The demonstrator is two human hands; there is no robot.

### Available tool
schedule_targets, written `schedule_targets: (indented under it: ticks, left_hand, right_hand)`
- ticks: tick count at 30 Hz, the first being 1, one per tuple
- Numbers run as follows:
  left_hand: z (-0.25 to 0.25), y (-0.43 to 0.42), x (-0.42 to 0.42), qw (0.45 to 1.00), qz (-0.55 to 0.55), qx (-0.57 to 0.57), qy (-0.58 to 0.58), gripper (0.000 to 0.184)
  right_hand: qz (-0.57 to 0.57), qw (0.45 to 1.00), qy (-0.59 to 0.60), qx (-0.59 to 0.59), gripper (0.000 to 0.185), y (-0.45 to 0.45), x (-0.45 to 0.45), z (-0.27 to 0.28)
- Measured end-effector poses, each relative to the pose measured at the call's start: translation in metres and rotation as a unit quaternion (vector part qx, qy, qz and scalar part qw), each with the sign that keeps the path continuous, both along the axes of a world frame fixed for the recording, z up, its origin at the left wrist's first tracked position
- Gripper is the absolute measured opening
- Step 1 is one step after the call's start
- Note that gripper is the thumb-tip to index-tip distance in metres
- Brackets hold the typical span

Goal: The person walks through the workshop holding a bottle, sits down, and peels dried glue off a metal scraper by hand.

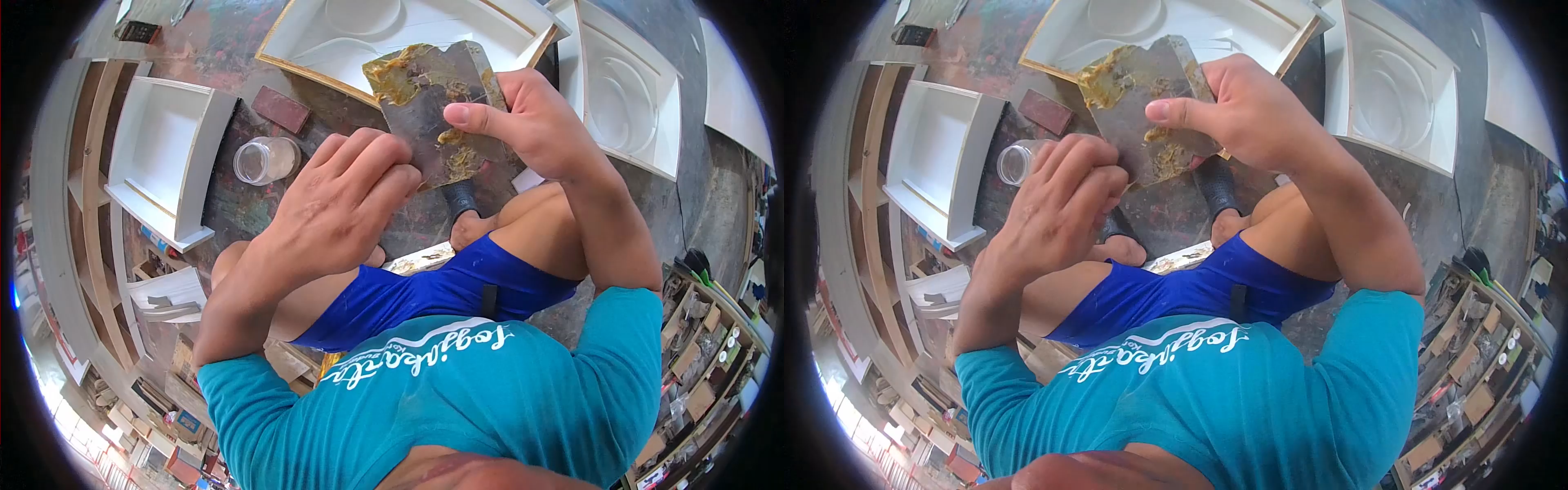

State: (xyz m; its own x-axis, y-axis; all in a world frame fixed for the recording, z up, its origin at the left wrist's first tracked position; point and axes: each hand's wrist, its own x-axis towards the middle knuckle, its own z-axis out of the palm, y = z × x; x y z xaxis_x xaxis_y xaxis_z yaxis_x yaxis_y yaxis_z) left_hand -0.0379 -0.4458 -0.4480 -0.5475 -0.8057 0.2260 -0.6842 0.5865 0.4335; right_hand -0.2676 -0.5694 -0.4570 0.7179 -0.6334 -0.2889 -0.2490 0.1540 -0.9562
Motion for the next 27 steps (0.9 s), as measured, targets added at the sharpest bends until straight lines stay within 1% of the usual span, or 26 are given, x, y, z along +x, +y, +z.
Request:
schedule_targets:
  ticks: [9,12,15,22,25,27]
  left_hand:
    - [-0.007,0.003,0.001,0.991,-0.054,0.049,0.115,0.025]
    - [-0.007,0.004,-0.004,0.981,-0.047,0.061,0.176,0.024]
    - [-0.01,0.007,-0.006,0.976,-0.027,0.07,0.206,0.036]
    - [-0.008,0.016,-0.013,0.969,0.005,0.063,0.237,0.034]
    - [-0.01,0.022,-0.012,0.965,0.023,0.072,0.252,0.031]
    - [-0.008,0.03,-0.013,0.957,0.04,0.082,0.276,0.028]
  right_hand:
    - [0.016,0.999,0.025,0.025,0.032,-0.002,-0.005,0.01]
    - [0.023,0.999,0.03,0.026,0.032,-0.001,-0.004,0.011]
    - [0.025,0.999,0.033,0.029,0.033,-0.001,-0.005,0.015]
    - [0.013,0.999,0.006,0.033,0.032,-0.001,-0.014,0.02]
    - [0.0,1.0,0.003,0.018,0.031,-0.003,-0.019,0.021]
    - [-0.092,0.985,0.087,-0.116,0.033,-0.021,-0.032,0.008]
